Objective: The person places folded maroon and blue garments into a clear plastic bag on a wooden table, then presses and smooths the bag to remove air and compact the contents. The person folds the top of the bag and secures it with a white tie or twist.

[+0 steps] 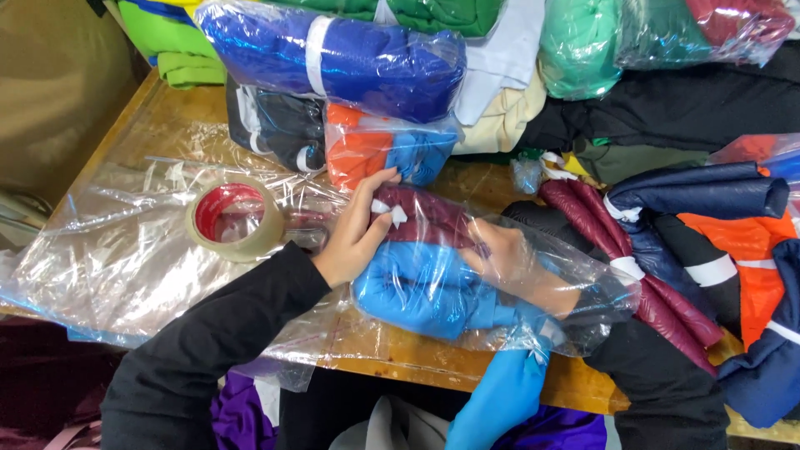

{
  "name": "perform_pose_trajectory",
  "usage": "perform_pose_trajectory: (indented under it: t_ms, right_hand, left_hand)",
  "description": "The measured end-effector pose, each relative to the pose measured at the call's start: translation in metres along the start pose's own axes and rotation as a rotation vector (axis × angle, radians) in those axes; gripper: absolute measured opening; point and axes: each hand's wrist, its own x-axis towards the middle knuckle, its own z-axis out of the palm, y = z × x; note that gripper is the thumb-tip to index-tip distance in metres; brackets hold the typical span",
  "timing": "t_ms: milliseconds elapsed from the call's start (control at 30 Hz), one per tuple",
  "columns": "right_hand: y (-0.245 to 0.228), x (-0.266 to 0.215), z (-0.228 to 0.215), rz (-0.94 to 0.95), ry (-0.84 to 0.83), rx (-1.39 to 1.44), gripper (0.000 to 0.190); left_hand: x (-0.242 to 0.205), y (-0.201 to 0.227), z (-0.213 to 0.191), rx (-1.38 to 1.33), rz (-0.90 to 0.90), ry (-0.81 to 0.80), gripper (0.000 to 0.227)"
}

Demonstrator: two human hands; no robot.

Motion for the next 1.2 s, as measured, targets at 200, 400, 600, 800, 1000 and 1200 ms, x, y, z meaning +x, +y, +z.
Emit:
perform_pose_trajectory:
  t_ms: [200,400,600,800,1000,1200]
  right_hand:
    - [-0.005,0.001,0.003,0.021,-0.035,-0.066,0.026]
    - [-0.007,0.005,0.001,0.104,-0.097,0.018,0.021]
    - [0.003,0.002,0.005,0.191,-0.143,0.034,0.018]
    - [-0.007,0.004,0.002,0.206,-0.107,0.066,0.018]
    - [-0.009,0.005,0.004,0.22,-0.076,0.103,0.017]
    - [-0.005,0.006,0.005,0.213,-0.063,0.129,0.016]
  left_hand:
    - [-0.002,-0.023,0.001,-0.13,-0.081,0.052,0.052]
    - [0.001,-0.015,-0.004,-0.131,-0.118,0.029,0.051]
    - [-0.002,-0.027,-0.002,-0.214,-0.061,0.03,0.052]
    - [-0.003,-0.027,-0.003,-0.229,-0.082,0.008,0.052]
    - [-0.002,-0.026,-0.002,-0.264,-0.106,0.017,0.051]
    - [-0.002,-0.027,-0.003,-0.261,-0.128,0.019,0.052]
